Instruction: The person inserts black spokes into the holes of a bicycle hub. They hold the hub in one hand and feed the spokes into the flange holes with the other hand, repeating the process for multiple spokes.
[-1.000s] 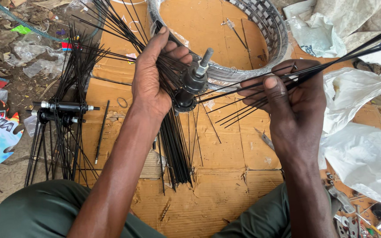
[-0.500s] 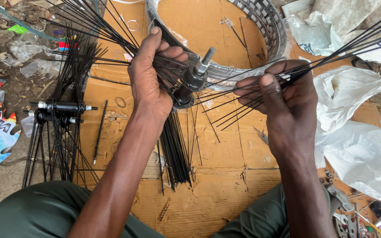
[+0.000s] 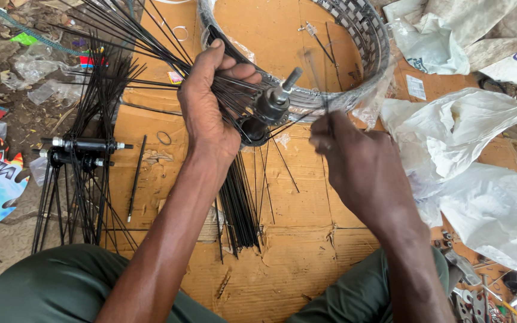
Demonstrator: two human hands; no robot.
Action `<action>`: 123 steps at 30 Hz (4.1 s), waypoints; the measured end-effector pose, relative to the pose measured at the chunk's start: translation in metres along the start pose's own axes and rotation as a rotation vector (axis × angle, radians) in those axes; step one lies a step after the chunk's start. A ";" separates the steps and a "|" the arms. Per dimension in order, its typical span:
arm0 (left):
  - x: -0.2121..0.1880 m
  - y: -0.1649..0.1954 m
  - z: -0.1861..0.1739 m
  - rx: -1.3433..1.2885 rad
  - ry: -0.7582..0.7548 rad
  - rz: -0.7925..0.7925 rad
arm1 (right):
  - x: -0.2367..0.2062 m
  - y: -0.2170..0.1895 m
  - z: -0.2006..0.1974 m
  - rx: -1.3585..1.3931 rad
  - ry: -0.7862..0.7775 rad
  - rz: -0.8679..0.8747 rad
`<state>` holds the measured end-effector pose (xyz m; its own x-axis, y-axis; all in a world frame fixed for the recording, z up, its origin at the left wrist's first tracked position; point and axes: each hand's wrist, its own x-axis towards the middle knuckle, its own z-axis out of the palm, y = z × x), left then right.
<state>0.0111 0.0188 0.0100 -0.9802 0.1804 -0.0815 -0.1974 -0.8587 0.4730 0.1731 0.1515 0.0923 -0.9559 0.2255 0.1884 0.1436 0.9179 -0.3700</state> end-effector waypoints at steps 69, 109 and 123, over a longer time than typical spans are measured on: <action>-0.004 0.000 0.001 0.137 -0.161 -0.021 | 0.004 -0.001 -0.042 0.780 0.330 -0.091; 0.002 0.002 -0.001 0.120 -0.188 -0.268 | 0.023 0.031 -0.002 0.202 -0.076 -0.178; 0.004 0.026 0.002 0.127 -0.289 -0.365 | 0.017 0.129 0.261 -0.143 -0.134 0.158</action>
<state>0.0018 -0.0021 0.0237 -0.7994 0.6003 -0.0229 -0.5063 -0.6528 0.5635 0.1087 0.1883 -0.1891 -0.9426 0.3336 0.0128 0.3200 0.9137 -0.2506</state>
